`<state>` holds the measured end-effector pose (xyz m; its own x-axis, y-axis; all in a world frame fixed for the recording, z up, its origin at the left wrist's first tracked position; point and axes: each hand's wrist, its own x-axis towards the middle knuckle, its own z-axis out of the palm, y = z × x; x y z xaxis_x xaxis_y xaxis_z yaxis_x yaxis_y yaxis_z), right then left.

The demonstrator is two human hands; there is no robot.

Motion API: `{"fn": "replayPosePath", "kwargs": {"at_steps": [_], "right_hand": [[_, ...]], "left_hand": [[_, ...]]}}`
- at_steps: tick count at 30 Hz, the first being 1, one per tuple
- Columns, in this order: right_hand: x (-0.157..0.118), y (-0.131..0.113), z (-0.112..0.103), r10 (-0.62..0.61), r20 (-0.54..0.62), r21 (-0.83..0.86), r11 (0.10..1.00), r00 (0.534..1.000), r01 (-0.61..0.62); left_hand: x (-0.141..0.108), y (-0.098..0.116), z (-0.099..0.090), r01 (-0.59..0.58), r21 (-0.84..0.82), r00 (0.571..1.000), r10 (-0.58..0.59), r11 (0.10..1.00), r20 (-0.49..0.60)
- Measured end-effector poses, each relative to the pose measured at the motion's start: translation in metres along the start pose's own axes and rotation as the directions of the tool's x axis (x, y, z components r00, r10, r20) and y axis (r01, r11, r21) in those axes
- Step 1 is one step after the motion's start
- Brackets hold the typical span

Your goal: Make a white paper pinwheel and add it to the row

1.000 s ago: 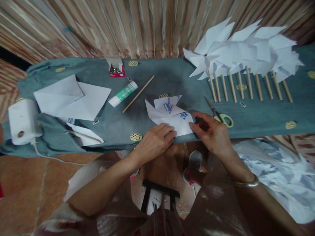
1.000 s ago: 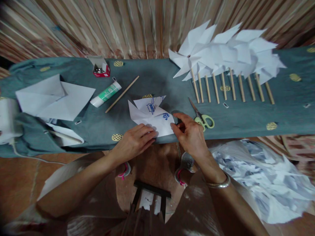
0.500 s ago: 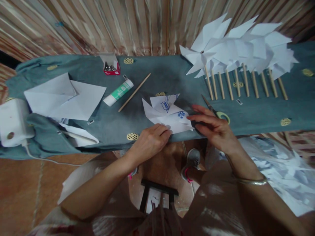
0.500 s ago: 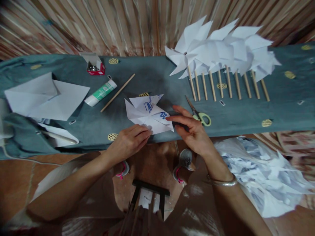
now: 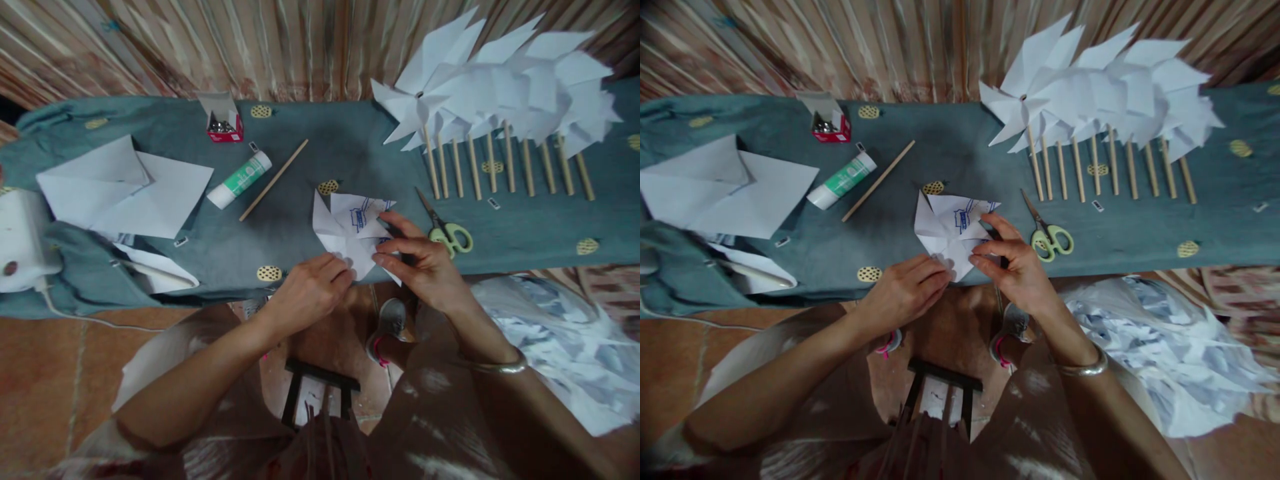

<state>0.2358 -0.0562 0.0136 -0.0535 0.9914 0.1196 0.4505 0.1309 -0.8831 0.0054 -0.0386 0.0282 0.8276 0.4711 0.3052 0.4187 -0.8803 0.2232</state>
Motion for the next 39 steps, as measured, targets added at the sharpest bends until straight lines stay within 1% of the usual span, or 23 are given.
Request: {"fn": "replayPosePath", "kwargs": {"at_steps": [3, 6, 9, 14, 23, 29, 35, 39], "right_hand": [[0.0, 0.003, 0.007, -0.07, -0.058, -0.112, 0.992, 0.996, 0.063], [0.0, 0.002, 0.013, -0.1, -0.077, -0.205, 0.975, 0.992, 0.083], [-0.001, 0.0, 0.016, -0.107, -0.092, -0.251, 0.964, 0.99, 0.081], [0.0, -0.002, 0.021, -0.122, -0.119, -0.305, 0.949, 0.985, 0.08], [0.002, -0.005, 0.025, -0.12, -0.145, -0.332, 0.941, 0.982, 0.066], [0.002, -0.006, 0.026, -0.119, -0.149, -0.323, 0.944, 0.982, 0.065], [0.001, -0.006, 0.028, -0.084, -0.153, -0.336, 0.942, 0.985, 0.028], [0.001, -0.007, 0.029, -0.085, -0.158, -0.339, 0.94, 0.984, 0.027]], "left_hand": [[0.0, 0.001, 0.0, -0.003, 0.001, 1.0, 0.003, 1.0, -0.002], [0.0, 0.002, 0.001, 0.011, -0.002, 1.0, -0.011, 1.0, -0.011], [0.0, 0.002, 0.002, 0.031, -0.006, 0.999, -0.031, 1.0, -0.026], [-0.001, 0.002, 0.003, 0.007, -0.009, 1.0, -0.007, 1.0, 0.012], [0.001, 0.002, 0.005, 0.003, -0.076, 1.0, -0.004, 0.997, -0.006], [0.002, 0.002, 0.006, 0.011, -0.089, 1.0, -0.012, 0.996, -0.006], [0.002, 0.003, 0.005, 0.012, -0.099, 1.0, -0.014, 0.995, -0.011], [0.002, 0.003, 0.005, 0.016, -0.102, 1.0, -0.018, 0.995, -0.017]]}}
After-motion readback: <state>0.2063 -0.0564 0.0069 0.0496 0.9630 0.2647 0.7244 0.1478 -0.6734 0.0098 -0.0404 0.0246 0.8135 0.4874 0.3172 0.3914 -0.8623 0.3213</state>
